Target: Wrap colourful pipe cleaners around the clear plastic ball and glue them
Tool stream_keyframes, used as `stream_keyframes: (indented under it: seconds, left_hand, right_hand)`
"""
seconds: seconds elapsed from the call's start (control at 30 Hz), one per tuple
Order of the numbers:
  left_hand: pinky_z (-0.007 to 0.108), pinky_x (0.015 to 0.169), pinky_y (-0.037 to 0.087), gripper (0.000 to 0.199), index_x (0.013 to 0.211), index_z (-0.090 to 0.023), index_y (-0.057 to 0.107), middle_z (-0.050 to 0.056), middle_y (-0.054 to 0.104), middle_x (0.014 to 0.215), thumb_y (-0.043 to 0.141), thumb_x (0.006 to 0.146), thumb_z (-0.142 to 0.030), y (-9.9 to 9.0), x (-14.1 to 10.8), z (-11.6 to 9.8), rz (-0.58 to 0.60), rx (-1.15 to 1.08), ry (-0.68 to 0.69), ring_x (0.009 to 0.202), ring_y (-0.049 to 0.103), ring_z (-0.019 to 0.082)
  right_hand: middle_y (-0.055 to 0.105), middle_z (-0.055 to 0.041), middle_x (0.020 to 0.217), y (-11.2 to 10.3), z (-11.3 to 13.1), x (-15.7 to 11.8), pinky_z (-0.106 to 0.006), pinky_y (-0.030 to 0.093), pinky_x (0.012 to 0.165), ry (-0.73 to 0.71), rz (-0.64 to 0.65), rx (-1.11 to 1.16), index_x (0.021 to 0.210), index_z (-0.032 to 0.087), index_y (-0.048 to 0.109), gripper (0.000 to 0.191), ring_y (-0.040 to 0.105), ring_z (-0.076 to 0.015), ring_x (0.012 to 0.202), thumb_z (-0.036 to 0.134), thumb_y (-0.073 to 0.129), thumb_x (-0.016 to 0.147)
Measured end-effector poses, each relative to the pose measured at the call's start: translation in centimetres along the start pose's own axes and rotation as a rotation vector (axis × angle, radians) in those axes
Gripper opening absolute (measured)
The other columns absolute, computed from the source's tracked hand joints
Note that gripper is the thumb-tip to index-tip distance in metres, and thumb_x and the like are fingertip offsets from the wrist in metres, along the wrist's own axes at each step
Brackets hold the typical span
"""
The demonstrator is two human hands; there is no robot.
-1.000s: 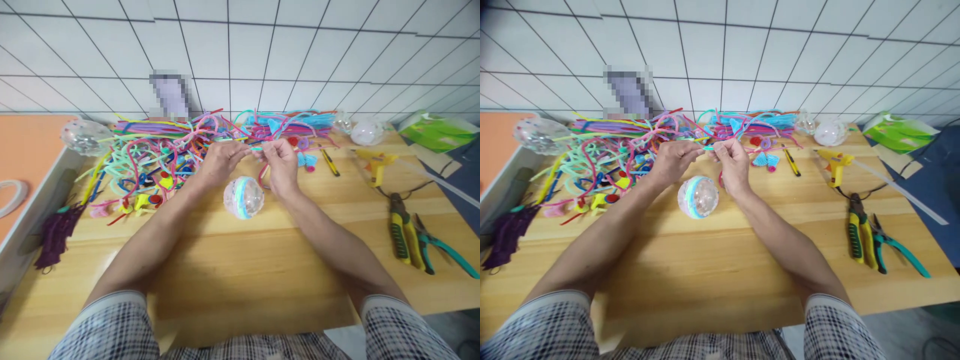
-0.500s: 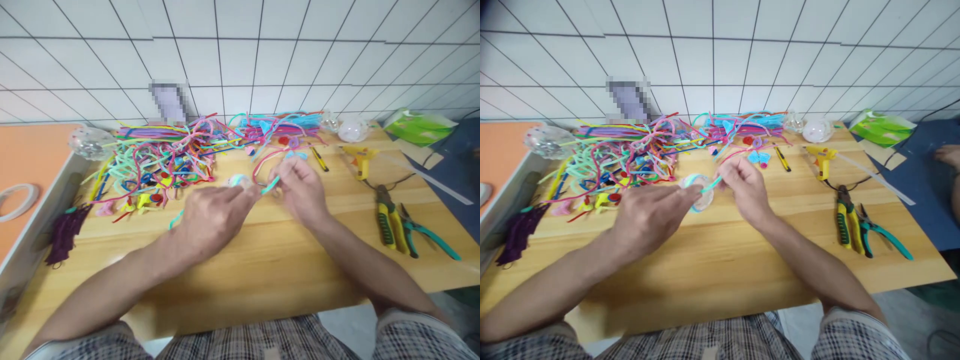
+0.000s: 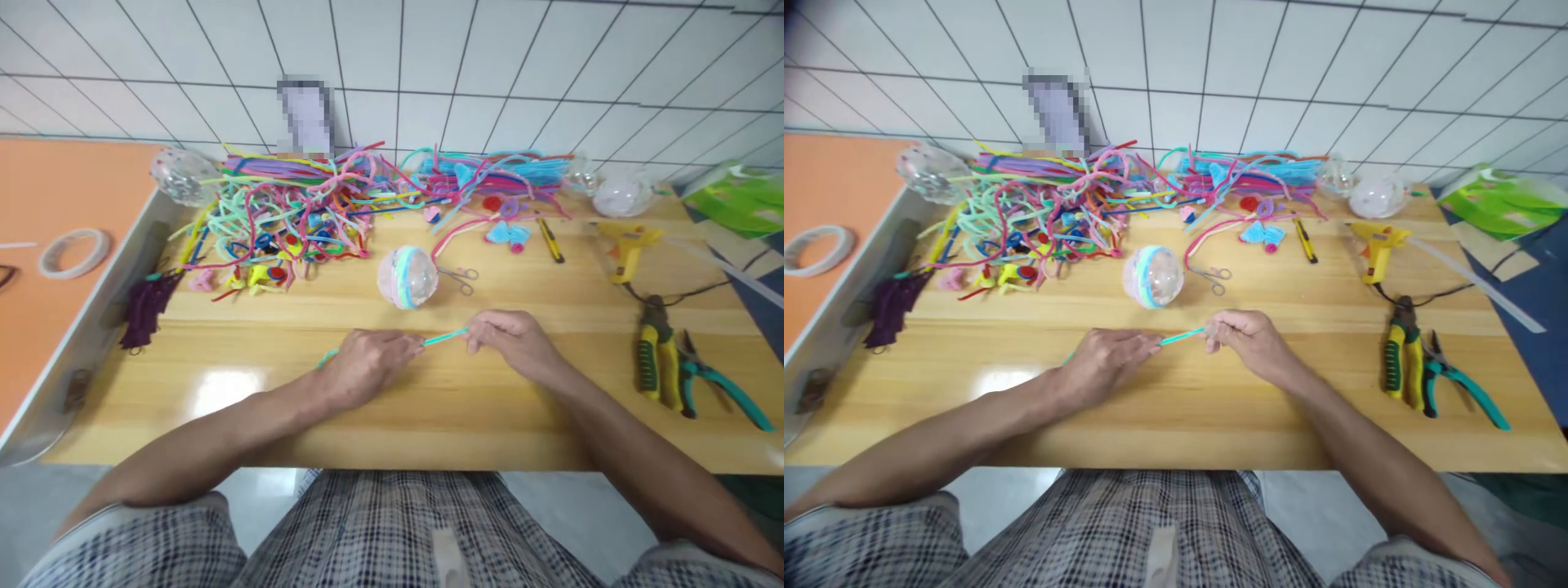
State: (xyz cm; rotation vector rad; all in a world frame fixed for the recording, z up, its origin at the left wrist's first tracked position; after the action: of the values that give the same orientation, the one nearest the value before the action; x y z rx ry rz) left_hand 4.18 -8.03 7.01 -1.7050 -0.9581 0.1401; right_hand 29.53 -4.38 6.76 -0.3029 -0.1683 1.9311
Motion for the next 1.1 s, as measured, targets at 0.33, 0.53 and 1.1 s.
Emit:
stream_keyframes:
  seconds: [0.33,0.53,1.1]
  left_hand:
    - [0.025,0.071,0.075,0.043,0.108,-0.019,0.086,0.005,0.092,0.094,0.05,0.127,-0.032,1.0,0.0,0.5,-0.091,-0.25,-0.078,0.077,0.09,0.016]
    - [0.027,0.073,0.074,0.044,0.109,-0.017,0.085,0.007,0.092,0.098,0.05,0.127,-0.034,0.5,-0.2,1.2,-0.108,-0.132,-0.114,0.082,0.091,0.019]
    - [0.028,0.077,0.077,0.047,0.118,-0.018,0.088,0.009,0.094,0.108,0.046,0.128,-0.037,0.9,-1.2,2.4,-0.128,-0.044,-0.106,0.088,0.094,0.022]
  right_hand:
    - [0.068,0.001,0.053,0.7,-1.7,0.7,-0.033,0.05,0.065,0.087,-0.259,0.31,0.07,0.024,0.08,0.069,0.059,-0.0154,0.053,0.092,0.093,0.074]
    - [0.077,-0.0029,0.063,-1.3,-2.8,0.6,-0.033,0.058,0.07,0.106,-0.27,0.153,0.066,0.025,0.078,0.059,0.07,-0.018,0.062,0.079,0.093,0.082]
    - [0.063,0.0014,0.054,-4.3,-3.9,0.7,-0.03,0.041,0.058,0.073,-0.551,0.265,0.064,0.024,0.076,0.074,0.052,-0.0124,0.051,0.095,0.098,0.061]
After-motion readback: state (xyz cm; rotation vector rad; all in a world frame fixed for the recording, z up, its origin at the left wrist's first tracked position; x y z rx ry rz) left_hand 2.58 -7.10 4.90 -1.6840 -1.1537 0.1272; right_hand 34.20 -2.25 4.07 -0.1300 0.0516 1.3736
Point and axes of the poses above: each hand's wrist, its own x-axis towards the middle knuckle, its own y-axis out of the palm, z = x × y, the point moved 5 cm from there along x, towards the middle knuckle
